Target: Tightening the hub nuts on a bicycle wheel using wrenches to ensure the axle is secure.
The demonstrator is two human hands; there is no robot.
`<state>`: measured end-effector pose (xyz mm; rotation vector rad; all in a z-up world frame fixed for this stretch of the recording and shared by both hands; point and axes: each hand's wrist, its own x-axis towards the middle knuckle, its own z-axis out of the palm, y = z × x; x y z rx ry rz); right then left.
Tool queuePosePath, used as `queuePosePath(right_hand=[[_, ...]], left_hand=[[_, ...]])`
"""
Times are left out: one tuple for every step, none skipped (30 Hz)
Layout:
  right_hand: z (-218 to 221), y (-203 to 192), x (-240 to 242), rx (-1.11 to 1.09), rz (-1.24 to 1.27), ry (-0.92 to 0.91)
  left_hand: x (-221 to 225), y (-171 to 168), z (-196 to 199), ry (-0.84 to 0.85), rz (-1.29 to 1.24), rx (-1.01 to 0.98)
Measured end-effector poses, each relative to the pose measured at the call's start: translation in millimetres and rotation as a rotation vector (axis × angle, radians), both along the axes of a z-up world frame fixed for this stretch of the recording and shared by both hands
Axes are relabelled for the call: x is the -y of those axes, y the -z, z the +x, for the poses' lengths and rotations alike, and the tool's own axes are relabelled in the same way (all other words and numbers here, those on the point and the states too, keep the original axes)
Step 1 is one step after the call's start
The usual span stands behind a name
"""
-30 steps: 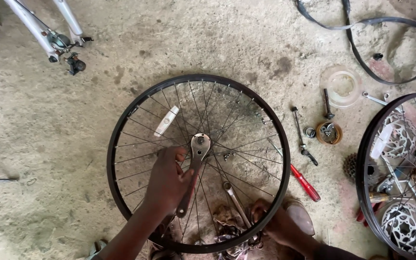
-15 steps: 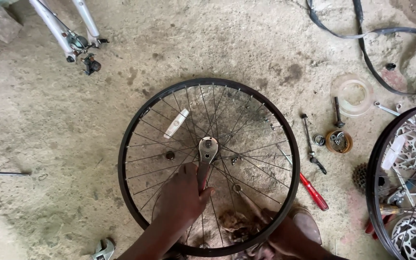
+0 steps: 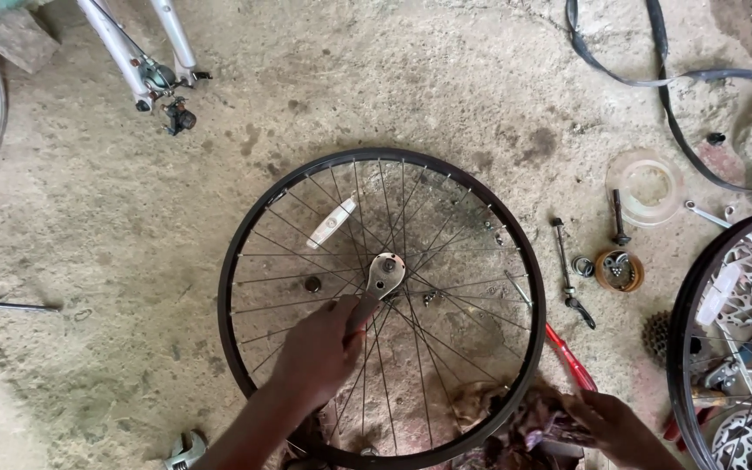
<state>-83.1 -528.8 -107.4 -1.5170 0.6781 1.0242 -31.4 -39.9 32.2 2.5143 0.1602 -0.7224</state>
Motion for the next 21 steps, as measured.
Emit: queuePosePath(right_hand=[[-10.4,18.2,21.1,-0.001,-0.002,-0.001],[-21.0,36.3,42.1,0.396,0.051,-0.133],[-32.0,54.3,62.7,0.792,0.107,-0.263],[-31.2,42.2,61.4,0.788,0.108,-0.265],[-29.1,30.7,59.9,0.762,0.004,-0.189],[-26.9,19.2,58.6,0.732,-0.099,-0.114],[-11.8,-4.1,48.2,0.731,-0.103,-0.113],[3.5,-27.2,37.8,0.782,-0.097,-0.113],[19.3,-50.7,27.6,0.834,-0.093,-0.113],[35.9,-69.3,13.7,0.834,-0.098,-0.112],[53.8,-87.1,-0.4,0.986,-0.058,-0.088],[71.4,-105.1,-14.8,1.137,-0.018,-0.062],[81.3,-117.3,-27.7,1.138,-0.016,-0.063],[91.0,-129.7,-40.9,1.073,0.186,0.127],[102.0,-142.3,-53.2,0.995,0.388,0.313],[114.5,-148.1,-64.7,0.995,0.391,0.307],[125.2,-153.6,-77.9,1.033,0.413,0.213],[136.0,-159.3,-91.2,1.071,0.434,0.118],[145.6,-169.8,-110.7,1.076,0.435,0.117],[155.4,-180.1,-130.4,1.141,0.320,-0.043],[162.7,-190.3,-150.8,1.193,0.203,-0.204]], left_hand=[[-6.3,-4.9,5.2,-0.001,-0.002,-0.001],[-12.8,-9.8,10.2,0.041,-0.003,0.001],[-19.7,-15.1,14.3,0.082,-0.003,0.001],[-23.2,-16.4,16.4,0.079,-0.003,-0.002],[-26.7,-17.6,20.4,0.108,0.008,-0.014],[-29.9,-18.9,24.4,0.137,0.020,-0.027],[-31.5,-16.2,23.4,0.138,0.017,-0.028],[-33.0,-13.5,22.4,0.146,0.008,-0.007],[-34.4,-10.7,22.3,0.155,-0.001,0.016],[-34.8,-12.6,22.5,0.157,-0.005,0.016],[-35.3,-14.6,22.4,0.093,-0.032,-0.033],[-36.1,-16.7,22.0,0.028,-0.059,-0.083],[-39.0,-14.5,19.7,0.026,-0.058,-0.082],[-42.2,-12.6,17.2,-0.010,-0.104,-0.074],[-44.3,-10.5,14.3,-0.050,-0.151,-0.065],[-44.8,-6.5,13.4,-0.056,-0.151,-0.064],[-47.1,-3.0,12.5,-0.083,-0.194,-0.072],[-49.4,0.4,11.7,-0.110,-0.237,-0.081],[-49.1,1.0,13.2,-0.110,-0.237,-0.076],[-48.9,1.9,14.9,-0.088,-0.229,-0.047],[-49.2,2.4,12.8,-0.069,-0.222,-0.026]])
